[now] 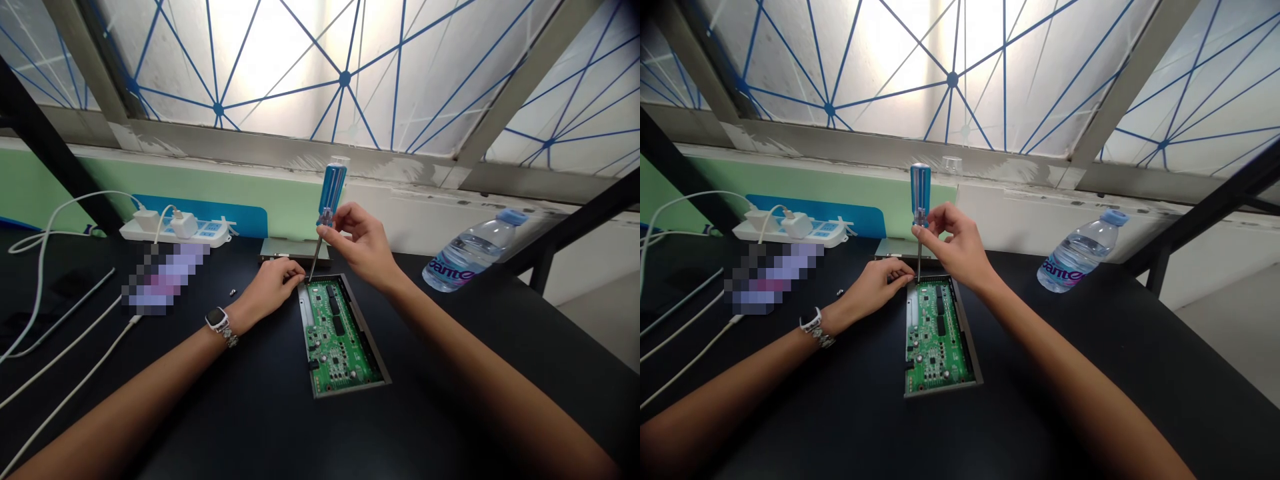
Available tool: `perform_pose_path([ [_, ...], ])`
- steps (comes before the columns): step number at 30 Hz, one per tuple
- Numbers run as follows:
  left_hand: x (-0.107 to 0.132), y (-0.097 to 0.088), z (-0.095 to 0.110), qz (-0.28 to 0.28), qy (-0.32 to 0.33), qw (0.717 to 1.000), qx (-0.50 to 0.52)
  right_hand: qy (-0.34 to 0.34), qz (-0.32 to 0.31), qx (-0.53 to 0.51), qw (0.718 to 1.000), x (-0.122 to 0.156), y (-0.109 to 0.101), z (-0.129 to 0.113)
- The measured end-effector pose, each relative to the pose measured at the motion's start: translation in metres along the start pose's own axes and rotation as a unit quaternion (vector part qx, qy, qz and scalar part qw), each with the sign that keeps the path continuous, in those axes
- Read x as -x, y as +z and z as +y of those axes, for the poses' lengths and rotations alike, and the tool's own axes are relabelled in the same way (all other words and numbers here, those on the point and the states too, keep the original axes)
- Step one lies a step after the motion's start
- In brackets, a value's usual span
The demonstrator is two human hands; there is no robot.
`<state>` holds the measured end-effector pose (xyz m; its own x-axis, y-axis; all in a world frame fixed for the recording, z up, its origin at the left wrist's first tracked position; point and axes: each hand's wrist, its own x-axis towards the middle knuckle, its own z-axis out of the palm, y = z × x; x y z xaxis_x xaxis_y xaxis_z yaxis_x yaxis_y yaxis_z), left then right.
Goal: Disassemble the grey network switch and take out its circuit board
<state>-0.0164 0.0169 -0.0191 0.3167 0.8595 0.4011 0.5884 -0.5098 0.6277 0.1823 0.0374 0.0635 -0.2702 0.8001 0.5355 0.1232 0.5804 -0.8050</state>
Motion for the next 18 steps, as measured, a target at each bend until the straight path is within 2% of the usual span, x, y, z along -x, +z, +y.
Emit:
perform_pose_path([
  [6,0.000,0.003,0.006,0.010,-0.025,1.000,0.001,0.004,0.043,0.011,0.999,0.004,0.007,-0.001],
  [18,0.000,0.004,0.006,0.007,-0.037,0.999,-0.002,0.011,0.080,-0.025,0.996,0.009,0.016,-0.001],
])
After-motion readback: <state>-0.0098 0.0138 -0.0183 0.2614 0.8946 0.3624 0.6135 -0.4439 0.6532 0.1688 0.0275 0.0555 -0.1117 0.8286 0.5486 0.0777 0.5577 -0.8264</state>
